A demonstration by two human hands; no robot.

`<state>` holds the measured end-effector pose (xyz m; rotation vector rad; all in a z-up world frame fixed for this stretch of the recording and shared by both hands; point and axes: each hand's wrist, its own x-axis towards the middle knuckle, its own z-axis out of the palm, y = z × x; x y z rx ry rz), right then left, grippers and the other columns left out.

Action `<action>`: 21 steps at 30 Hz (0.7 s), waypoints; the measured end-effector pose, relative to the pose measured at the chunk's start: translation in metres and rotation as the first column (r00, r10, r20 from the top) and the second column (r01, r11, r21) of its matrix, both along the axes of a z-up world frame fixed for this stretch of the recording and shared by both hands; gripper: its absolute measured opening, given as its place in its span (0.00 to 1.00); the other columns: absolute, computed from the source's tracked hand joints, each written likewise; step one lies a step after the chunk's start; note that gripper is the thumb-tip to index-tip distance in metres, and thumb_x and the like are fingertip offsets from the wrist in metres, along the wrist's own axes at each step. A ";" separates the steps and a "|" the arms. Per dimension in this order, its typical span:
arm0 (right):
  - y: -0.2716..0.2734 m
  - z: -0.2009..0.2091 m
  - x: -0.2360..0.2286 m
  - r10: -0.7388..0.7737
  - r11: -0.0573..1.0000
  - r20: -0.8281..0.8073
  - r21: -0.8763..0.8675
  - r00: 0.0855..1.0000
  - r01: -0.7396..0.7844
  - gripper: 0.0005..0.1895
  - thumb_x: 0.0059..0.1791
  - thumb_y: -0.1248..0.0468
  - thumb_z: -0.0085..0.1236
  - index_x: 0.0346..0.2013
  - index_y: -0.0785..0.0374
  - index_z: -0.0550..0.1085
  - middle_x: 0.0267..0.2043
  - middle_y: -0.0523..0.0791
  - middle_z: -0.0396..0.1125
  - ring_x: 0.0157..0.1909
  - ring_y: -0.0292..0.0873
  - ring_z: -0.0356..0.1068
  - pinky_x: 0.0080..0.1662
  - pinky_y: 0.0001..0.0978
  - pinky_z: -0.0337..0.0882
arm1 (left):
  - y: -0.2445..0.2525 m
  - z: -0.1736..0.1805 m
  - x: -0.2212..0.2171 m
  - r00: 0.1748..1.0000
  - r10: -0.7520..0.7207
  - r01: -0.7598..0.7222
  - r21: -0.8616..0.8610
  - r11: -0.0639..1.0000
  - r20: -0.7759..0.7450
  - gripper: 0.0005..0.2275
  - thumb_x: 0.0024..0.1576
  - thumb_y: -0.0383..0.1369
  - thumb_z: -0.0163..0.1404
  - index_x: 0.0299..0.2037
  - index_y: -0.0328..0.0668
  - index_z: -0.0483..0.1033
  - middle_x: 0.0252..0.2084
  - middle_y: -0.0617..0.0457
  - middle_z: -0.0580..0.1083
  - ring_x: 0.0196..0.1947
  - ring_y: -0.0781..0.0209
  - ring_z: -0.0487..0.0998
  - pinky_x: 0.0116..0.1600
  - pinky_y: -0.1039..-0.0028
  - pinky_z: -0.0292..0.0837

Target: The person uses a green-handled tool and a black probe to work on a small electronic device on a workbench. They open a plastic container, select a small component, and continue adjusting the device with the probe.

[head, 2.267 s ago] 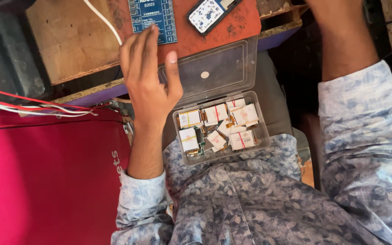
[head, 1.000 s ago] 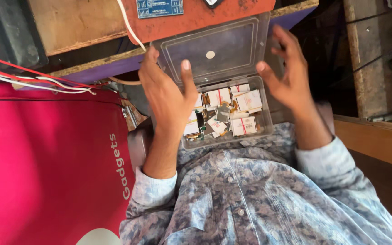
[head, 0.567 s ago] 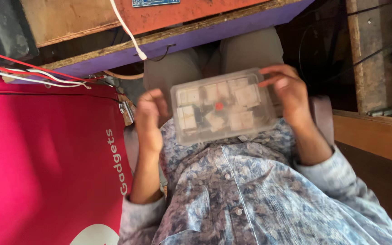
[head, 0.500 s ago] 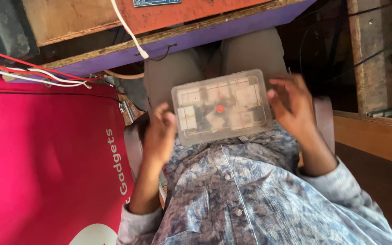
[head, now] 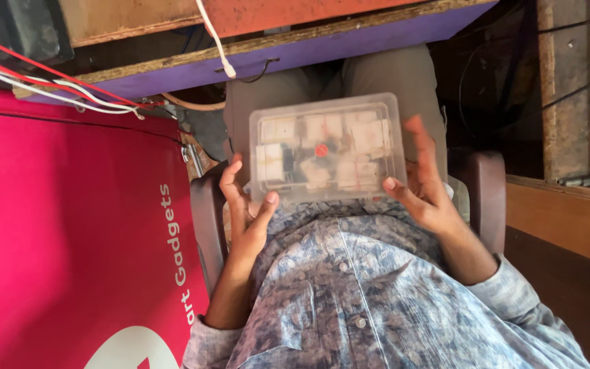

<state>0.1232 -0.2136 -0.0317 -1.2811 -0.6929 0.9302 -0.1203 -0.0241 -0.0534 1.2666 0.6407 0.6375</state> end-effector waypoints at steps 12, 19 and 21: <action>0.024 0.020 0.017 0.014 0.999 0.265 0.037 0.964 -0.025 0.32 0.35 0.70 0.76 0.52 0.65 0.75 0.83 0.60 0.34 0.82 0.54 0.44 0.70 0.45 0.64 | 0.016 0.023 0.025 1.000 -0.005 0.005 0.115 0.993 0.003 0.23 0.55 0.23 0.64 0.59 0.29 0.70 0.76 0.33 0.58 0.63 0.48 0.78 0.60 0.61 0.81; 0.020 0.007 0.034 -0.111 0.991 0.328 0.112 0.938 0.079 0.26 0.36 0.75 0.77 0.46 0.62 0.76 0.84 0.59 0.42 0.84 0.53 0.49 0.78 0.46 0.61 | 0.050 -0.010 0.038 0.991 0.042 -0.041 -0.017 0.999 0.129 0.34 0.58 0.54 0.50 0.70 0.47 0.54 0.76 0.37 0.54 0.72 0.48 0.63 0.73 0.59 0.59; 0.015 0.007 0.038 -0.138 0.987 0.310 0.123 0.941 0.104 0.26 0.35 0.75 0.77 0.45 0.62 0.76 0.83 0.59 0.42 0.83 0.54 0.51 0.78 0.47 0.62 | 0.080 -0.032 0.046 0.971 0.139 -0.065 -0.348 0.935 0.192 0.33 0.60 0.60 0.45 0.71 0.53 0.54 0.76 0.39 0.58 0.73 0.47 0.62 0.76 0.58 0.53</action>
